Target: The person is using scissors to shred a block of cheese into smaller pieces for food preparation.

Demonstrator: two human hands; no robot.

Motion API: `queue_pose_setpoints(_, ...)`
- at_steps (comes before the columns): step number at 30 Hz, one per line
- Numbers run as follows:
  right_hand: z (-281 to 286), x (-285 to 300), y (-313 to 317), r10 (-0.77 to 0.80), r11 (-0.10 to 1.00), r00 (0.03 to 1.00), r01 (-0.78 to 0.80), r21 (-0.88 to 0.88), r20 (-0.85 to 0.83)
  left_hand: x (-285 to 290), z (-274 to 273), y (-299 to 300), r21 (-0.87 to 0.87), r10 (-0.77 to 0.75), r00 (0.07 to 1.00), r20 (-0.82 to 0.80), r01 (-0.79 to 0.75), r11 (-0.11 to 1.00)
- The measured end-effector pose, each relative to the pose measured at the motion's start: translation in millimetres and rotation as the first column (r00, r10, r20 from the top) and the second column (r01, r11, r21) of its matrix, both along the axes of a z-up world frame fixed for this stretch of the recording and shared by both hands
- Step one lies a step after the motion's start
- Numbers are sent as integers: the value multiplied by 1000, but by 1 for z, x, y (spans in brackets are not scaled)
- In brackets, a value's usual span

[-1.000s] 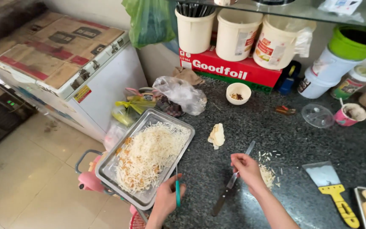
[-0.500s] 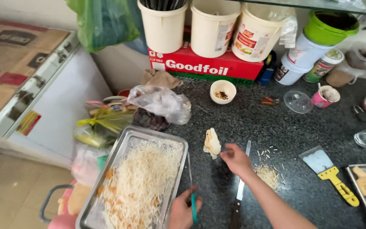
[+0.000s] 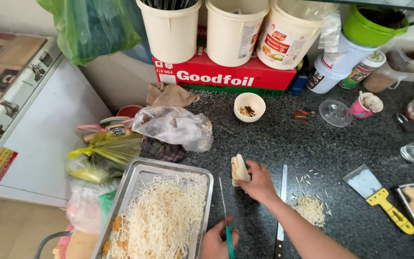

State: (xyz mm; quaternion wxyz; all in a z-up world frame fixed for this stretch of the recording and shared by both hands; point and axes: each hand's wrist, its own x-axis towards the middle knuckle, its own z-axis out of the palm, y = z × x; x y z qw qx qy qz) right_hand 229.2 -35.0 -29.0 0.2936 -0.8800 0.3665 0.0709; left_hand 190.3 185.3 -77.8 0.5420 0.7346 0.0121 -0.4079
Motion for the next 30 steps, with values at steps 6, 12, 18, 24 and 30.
queue_pose_setpoints(6,-15,-24,-12,-169,942,973,112,316,159,2,2,-2,4,23,997,-67,-23,1000)
queue_pose_setpoints(12,6,-37,-19,-505,738,855,358,572,115,-15,-1,6,41,-10,996,90,6,999)
queue_pose_setpoints(18,-3,-65,-52,-640,456,757,232,859,135,-45,6,19,148,19,982,187,-47,988)
queue_pose_setpoints(24,40,-131,-87,-622,317,749,-25,948,228,-84,20,-15,69,170,977,133,-180,981)
queue_pose_setpoints(30,56,-213,-155,-678,153,718,-74,985,159,-141,79,-92,160,53,991,119,-72,985)
